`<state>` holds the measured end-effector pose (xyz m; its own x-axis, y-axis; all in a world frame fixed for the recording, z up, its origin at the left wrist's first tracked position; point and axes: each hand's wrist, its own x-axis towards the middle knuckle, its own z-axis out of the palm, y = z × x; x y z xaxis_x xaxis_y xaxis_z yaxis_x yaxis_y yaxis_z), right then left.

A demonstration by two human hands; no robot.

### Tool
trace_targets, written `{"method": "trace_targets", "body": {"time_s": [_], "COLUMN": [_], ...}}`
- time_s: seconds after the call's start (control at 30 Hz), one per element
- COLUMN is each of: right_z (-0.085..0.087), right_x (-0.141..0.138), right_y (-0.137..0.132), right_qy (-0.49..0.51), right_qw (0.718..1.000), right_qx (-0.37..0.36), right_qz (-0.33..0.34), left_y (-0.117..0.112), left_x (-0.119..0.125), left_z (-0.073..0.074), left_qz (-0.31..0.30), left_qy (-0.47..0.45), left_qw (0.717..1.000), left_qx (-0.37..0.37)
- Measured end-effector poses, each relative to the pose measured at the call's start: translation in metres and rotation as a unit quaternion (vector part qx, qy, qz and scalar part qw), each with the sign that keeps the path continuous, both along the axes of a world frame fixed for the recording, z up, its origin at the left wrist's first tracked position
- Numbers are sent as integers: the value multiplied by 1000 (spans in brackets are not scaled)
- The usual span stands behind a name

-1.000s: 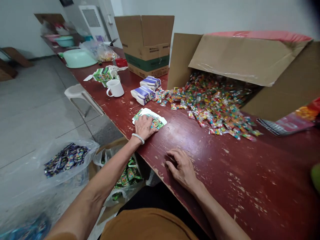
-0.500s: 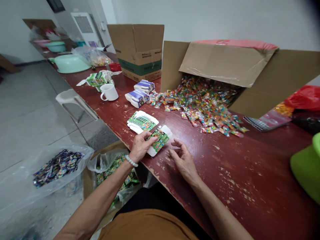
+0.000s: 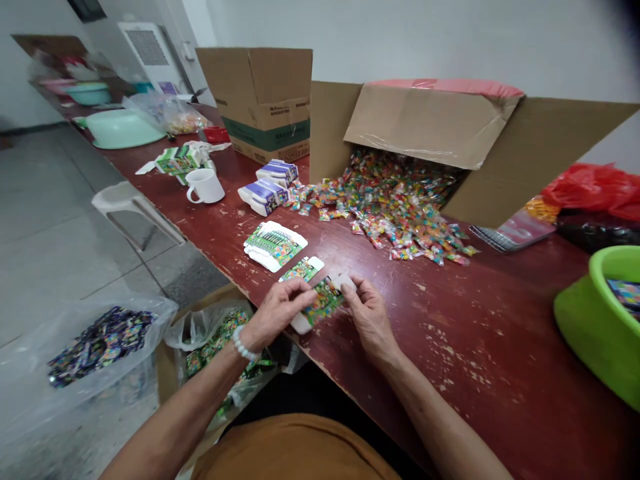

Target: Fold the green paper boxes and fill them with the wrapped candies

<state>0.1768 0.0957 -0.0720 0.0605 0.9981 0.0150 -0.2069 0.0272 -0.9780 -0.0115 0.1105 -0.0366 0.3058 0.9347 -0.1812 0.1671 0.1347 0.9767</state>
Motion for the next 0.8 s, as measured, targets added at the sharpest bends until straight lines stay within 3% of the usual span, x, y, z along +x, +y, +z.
{"method": "trace_targets", "body": {"time_s": [0.07, 0.13, 0.2, 0.27, 0.43, 0.8], "right_z": [6, 10, 12, 14, 26, 32], "right_x": [2, 4, 5, 5, 4, 1], "right_y": [-2, -4, -7, -10, -17, -20], "right_qy": [17, 22, 19, 18, 43, 45], "right_qw": [1000, 998, 995, 990, 974, 977], "right_qx": [5, 3, 5, 2, -27, 1], "right_qz": [21, 57, 97, 138, 219, 209], "left_y": [-15, -24, -28, -30, -34, -36], "left_x": [8, 13, 16, 18, 19, 15], "left_z": [1, 0, -3, -7, -12, 4], "left_qz": [-86, -179, -244, -265, -253, -170], "left_qy": [-110, -199, -254, -285, -276, -216], "left_qw": [983, 941, 902, 883, 900, 947], "left_qx": [-119, -207, -250, -261, -224, -163]}}
